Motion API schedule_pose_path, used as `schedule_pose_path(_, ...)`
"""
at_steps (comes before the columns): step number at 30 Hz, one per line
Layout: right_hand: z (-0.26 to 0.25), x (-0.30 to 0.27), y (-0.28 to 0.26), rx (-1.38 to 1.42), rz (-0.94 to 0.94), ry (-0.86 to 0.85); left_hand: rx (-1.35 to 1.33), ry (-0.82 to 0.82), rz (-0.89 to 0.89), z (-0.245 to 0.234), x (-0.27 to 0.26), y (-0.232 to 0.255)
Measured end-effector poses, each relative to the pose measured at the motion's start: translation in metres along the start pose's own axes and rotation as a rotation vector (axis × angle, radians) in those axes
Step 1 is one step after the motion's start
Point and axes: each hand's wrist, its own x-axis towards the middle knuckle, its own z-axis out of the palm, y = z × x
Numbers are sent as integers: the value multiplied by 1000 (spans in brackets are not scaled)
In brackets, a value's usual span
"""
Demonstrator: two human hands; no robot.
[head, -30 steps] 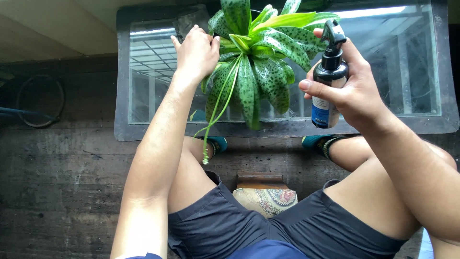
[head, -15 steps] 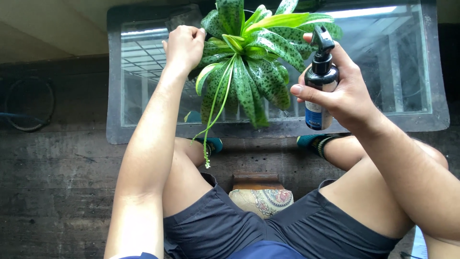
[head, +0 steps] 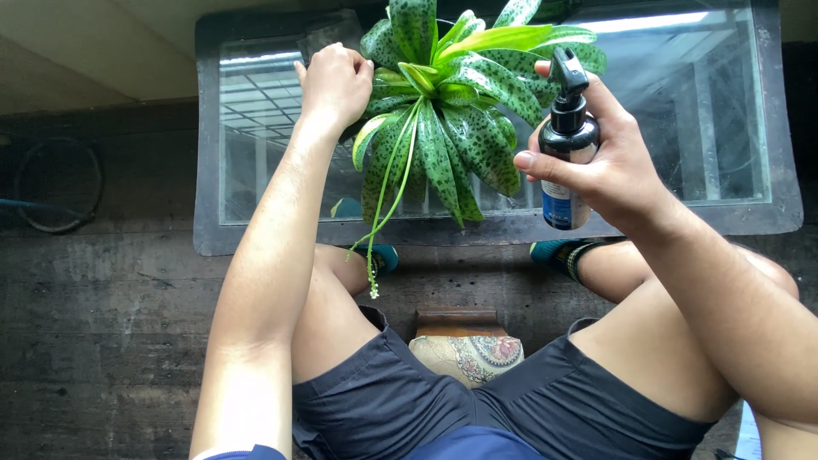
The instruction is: The person is using a spray bottle to mist the leaves of a potted plant on a glass table, while using their other hand to move the leaves for better coverage.
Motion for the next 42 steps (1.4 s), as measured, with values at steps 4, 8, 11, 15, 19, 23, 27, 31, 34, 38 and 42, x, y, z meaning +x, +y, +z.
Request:
schedule_pose_path(4,1,1,0,-7,20,5,-16,-6,-5,-4,0,1)
schedule_pose_path(8,2,1,0,14,36,1,-12,-21,-26,-4,2,0)
schedule_pose_path(11,1,1,1,3,26,-6,-29,-31,-58,-5,1,1)
schedule_pose_path(15,3,0,-1,3,12,-8,-41,-45,-67,-6,1,-1)
schedule_pose_path(19,2,0,-3,-6,22,2,-6,-54,-66,-7,-1,1)
schedule_pose_path(23,2,0,-2,-1,23,2,-8,-43,-83,-5,1,-2)
schedule_pose_path(27,2,-2,-2,1,16,-10,-148,-1,-203,-5,1,-5)
schedule_pose_path(31,1,-2,-2,17,17,-14,-146,-2,-227,-2,5,-9)
schedule_pose_path(34,1,-2,-3,12,11,-11,-134,-3,-213,-2,4,-8)
schedule_pose_path(38,0,-3,-3,-6,8,-10,-68,-39,-232,-6,0,-4)
schedule_pose_path(42,-1,-6,-4,-30,-6,-22,-30,-120,-270,-17,-12,1)
